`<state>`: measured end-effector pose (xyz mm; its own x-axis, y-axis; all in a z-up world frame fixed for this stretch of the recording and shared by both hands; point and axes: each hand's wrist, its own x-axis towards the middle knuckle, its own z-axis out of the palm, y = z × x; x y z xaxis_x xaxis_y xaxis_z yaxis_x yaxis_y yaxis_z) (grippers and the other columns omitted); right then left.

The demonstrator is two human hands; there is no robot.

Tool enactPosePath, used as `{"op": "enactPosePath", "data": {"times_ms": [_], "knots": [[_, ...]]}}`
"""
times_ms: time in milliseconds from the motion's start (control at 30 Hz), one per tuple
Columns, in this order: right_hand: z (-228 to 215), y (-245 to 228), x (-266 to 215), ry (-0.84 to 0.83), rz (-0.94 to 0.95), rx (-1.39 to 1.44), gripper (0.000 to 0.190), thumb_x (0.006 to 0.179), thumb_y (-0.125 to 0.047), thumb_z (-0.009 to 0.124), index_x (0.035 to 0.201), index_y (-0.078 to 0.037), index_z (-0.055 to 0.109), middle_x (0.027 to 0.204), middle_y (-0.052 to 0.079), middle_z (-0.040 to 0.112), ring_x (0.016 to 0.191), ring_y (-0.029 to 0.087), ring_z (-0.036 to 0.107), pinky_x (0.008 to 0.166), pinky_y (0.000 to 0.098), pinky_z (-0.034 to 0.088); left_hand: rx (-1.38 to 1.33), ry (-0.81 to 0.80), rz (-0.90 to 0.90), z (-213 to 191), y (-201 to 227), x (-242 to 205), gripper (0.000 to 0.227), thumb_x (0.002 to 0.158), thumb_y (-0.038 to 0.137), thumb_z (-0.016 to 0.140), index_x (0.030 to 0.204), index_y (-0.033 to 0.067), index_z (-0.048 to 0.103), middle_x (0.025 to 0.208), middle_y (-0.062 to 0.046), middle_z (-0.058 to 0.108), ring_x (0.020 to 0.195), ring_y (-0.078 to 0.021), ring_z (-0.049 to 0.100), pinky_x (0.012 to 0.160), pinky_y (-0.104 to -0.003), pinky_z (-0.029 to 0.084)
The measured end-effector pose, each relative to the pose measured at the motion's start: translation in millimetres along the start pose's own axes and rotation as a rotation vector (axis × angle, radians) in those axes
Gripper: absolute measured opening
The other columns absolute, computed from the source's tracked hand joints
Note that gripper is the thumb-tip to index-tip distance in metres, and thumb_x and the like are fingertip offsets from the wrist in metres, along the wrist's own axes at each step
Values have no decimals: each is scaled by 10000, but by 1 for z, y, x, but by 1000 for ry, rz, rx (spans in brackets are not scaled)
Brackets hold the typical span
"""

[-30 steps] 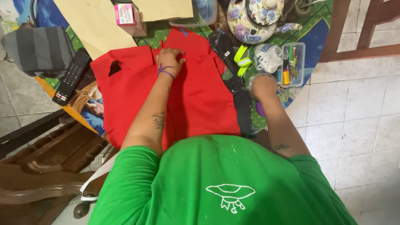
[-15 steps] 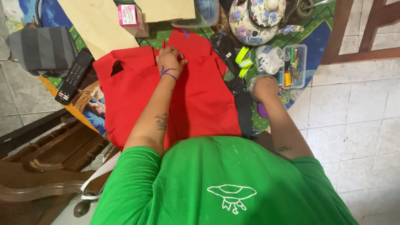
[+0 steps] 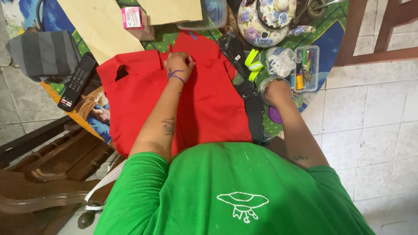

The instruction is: A person is pinning the edges of a red fabric piece on a table to prepare it for sewing.

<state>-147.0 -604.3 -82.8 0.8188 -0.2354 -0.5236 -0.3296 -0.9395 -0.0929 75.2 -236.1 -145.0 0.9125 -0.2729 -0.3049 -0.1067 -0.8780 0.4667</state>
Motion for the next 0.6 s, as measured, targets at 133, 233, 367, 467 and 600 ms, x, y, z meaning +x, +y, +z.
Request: {"op": "enactPosePath", "data": {"times_ms": [133, 233, 367, 467, 600], "knots": [[-23, -19, -9, 8, -12, 2, 228, 825, -158, 704, 945, -50, 866, 840, 227, 808, 880, 473, 788, 813, 519, 640, -13, -27, 13, 12, -13, 11, 90, 902, 379, 805, 942, 310, 763, 968, 55, 737, 1111, -234, 653, 931, -460, 498], [-24, -22, -9, -11, 11, -40, 233, 850, -162, 696, 933, -24, 864, 842, 228, 808, 875, 455, 795, 796, 512, 647, -42, -46, 23, 14, -14, 13, 93, 911, 350, 804, 965, 290, 757, 964, 29, 764, 1112, -259, 682, 934, -470, 507], [-27, -25, -9, -43, 53, 31, 226, 885, -125, 685, 954, 10, 854, 867, 263, 803, 905, 479, 787, 812, 522, 638, -112, -46, 23, 6, -12, 7, 169, 914, 344, 820, 1053, 289, 740, 1006, 24, 785, 1139, -263, 689, 959, -469, 501], [-41, -37, -12, -48, 73, 13, 224, 889, -119, 698, 935, 40, 849, 837, 269, 791, 882, 482, 785, 799, 525, 639, -152, -33, 67, -5, -7, 0, 224, 937, 325, 821, 1148, 292, 751, 1062, 1, 802, 1154, -281, 693, 974, -472, 511], [-60, -56, -24, -36, 99, -8, 245, 919, -42, 665, 974, 114, 845, 880, 322, 784, 945, 506, 775, 884, 538, 623, -105, -41, 124, -4, -11, 1, 133, 961, 387, 783, 1087, 348, 802, 1055, 50, 805, 1131, -268, 700, 958, -469, 503]]}}
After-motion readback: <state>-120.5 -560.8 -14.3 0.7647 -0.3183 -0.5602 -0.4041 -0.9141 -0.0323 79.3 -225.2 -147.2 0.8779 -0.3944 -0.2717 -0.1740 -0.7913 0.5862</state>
